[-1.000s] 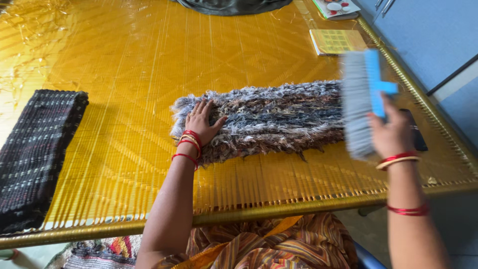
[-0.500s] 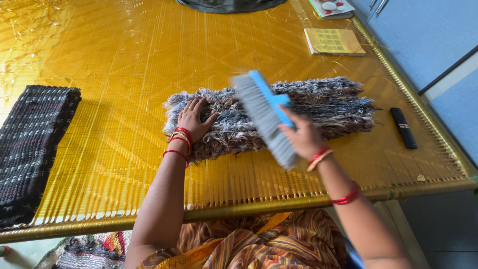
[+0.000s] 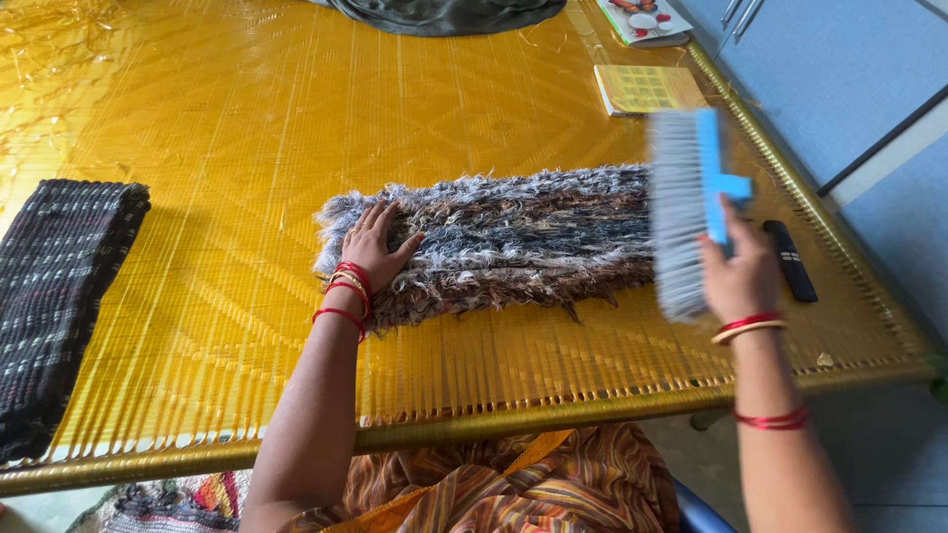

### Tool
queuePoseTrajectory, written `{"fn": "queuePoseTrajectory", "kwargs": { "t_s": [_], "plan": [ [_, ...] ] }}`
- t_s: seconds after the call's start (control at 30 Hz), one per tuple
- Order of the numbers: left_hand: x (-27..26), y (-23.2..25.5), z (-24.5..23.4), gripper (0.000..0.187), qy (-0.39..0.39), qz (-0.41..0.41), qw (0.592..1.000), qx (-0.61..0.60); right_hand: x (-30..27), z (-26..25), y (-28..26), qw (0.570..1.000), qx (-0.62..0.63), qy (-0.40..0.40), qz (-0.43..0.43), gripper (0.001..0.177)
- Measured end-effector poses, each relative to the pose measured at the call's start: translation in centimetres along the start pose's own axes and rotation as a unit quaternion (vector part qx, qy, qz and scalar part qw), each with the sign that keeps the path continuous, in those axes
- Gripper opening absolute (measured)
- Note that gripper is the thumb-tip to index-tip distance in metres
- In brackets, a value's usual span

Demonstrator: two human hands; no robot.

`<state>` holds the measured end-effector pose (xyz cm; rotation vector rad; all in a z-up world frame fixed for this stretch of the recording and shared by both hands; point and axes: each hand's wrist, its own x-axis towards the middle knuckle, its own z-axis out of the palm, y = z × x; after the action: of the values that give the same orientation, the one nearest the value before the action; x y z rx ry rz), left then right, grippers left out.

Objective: The person uses a brush to clean a shaggy rug and a striped woven rug on a yellow-covered bed, folding each one after brushing.

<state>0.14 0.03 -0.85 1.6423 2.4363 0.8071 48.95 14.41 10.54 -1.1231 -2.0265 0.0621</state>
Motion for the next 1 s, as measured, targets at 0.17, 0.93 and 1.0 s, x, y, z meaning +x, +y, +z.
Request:
{"fn": "queuePoseTrajectory", "kwargs": {
  "t_s": [0.17,0.93,1.0],
  "plan": [
    [-0.2,0.3,-0.2,0.09,0.005,-0.001,1.0,-0.003,-1.9,5.6,-9.0,0.943,0.283,-0.115,-0.13,0.061],
    [-1.1,2.6,-2.9,0.088,0.036,0.03,0.998,0.031,-1.7,-2.4,3.8,0.978,-0.155,-0.014,0.136,0.059],
    [-1.4,3.6,-3.9,0.089,0.048,0.063,0.996,0.034,-2.1,-2.1,2.2,0.992,-0.109,0.005,0.067,0.058]
  ]
}}
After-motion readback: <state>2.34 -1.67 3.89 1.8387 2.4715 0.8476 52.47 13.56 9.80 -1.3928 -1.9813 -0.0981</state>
